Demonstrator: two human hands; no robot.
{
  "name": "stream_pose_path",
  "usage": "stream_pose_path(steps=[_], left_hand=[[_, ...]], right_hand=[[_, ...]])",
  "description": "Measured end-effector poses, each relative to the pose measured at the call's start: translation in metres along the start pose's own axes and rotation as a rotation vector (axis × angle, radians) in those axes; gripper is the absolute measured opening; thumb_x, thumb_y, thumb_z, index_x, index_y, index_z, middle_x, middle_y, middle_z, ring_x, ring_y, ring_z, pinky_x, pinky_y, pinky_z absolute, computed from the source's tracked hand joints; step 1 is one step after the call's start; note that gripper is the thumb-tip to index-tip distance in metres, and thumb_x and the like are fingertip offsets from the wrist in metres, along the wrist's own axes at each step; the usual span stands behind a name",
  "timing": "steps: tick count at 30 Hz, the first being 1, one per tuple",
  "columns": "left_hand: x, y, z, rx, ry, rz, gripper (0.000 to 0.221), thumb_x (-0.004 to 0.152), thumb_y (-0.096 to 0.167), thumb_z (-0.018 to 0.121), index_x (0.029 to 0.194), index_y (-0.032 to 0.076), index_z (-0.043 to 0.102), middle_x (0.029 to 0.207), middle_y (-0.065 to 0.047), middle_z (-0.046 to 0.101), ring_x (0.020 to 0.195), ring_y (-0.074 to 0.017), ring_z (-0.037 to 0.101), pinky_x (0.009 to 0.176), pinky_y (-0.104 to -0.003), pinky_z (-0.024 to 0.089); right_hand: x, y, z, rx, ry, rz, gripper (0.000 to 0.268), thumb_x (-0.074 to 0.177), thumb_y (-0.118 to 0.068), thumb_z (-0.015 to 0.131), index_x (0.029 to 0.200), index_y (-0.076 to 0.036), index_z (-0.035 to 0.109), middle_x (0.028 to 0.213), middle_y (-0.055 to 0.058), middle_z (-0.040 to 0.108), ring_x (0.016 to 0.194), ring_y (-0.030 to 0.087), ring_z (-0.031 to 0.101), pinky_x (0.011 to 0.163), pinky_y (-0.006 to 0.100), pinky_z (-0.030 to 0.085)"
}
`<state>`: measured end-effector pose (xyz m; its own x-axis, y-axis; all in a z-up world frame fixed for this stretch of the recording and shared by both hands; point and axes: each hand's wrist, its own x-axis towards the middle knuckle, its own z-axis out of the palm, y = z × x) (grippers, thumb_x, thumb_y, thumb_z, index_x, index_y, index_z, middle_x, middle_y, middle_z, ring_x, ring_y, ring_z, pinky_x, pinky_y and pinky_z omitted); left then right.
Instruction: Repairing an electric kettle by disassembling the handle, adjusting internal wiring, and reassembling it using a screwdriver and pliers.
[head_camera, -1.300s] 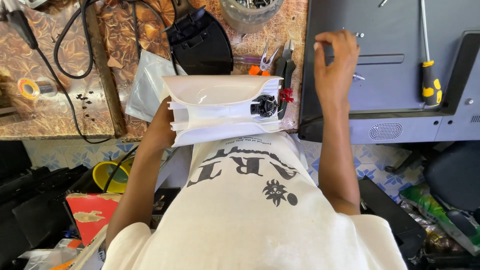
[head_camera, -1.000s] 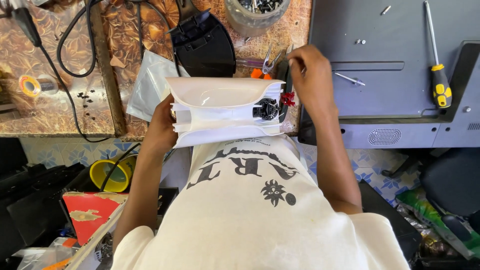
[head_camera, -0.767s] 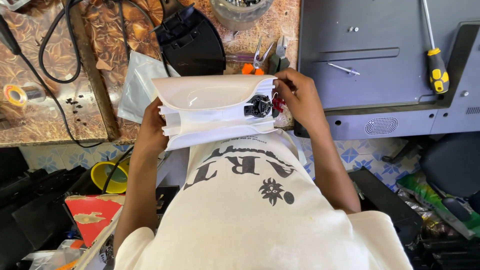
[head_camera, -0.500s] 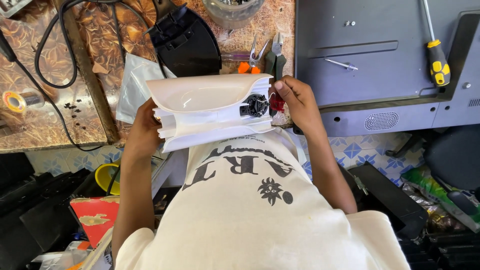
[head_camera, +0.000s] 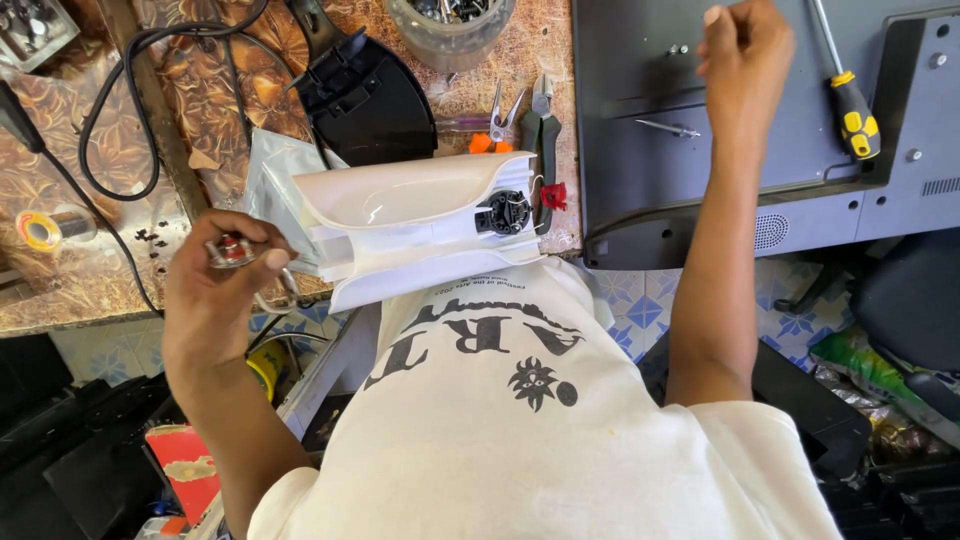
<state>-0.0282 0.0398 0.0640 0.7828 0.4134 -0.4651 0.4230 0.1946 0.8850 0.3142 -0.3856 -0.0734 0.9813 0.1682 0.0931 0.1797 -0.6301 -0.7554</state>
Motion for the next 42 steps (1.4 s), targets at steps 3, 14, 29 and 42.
stream_pose_path(steps=[3,14,29,42], left_hand=[[-0.007,0.016,-0.003,-0.028,0.044,0.237,0.032,0.087,0.008,0.076,0.107,0.011,0.051,0.095,-0.008,0.066,0.090,-0.0163,0.068,0.094,-0.030,0.056],[-0.010,0.067,0.105,-0.263,-0.420,0.559,0.019,0.102,0.028,0.065,0.103,0.013,0.055,0.082,0.001,0.063,0.068,-0.0056,0.061,0.062,-0.019,0.051],[-0.014,0.070,0.160,-0.201,-0.468,0.450,0.025,0.103,0.029,0.058,0.089,0.009,0.056,0.083,-0.008,0.062,0.068,-0.0174,0.063,0.062,-0.026,0.048],[-0.015,0.093,0.171,0.067,-0.553,0.277,0.024,0.101,0.032,0.056,0.098,0.008,0.051,0.065,-0.011,0.069,0.053,-0.0155,0.065,0.054,-0.025,0.054]], right_hand=[[0.042,0.069,0.013,-0.280,0.141,-0.094,0.041,0.113,-0.026,0.073,0.084,-0.010,0.050,0.068,0.004,0.054,0.060,0.023,0.040,0.058,0.043,0.036],[0.064,0.087,0.033,-0.499,0.243,-0.126,0.032,0.083,-0.008,0.070,0.070,-0.011,0.041,0.061,0.006,0.044,0.058,0.031,0.031,0.054,0.047,0.033],[0.032,0.043,0.019,-0.210,0.077,-0.102,0.012,0.090,0.002,0.074,0.092,-0.007,0.067,0.081,0.004,0.067,0.069,0.017,0.064,0.064,0.036,0.053],[-0.054,-0.170,-0.044,0.160,-0.153,-0.515,0.013,0.092,0.010,0.057,0.096,-0.002,0.061,0.091,0.009,0.058,0.069,0.018,0.051,0.065,0.031,0.045]])
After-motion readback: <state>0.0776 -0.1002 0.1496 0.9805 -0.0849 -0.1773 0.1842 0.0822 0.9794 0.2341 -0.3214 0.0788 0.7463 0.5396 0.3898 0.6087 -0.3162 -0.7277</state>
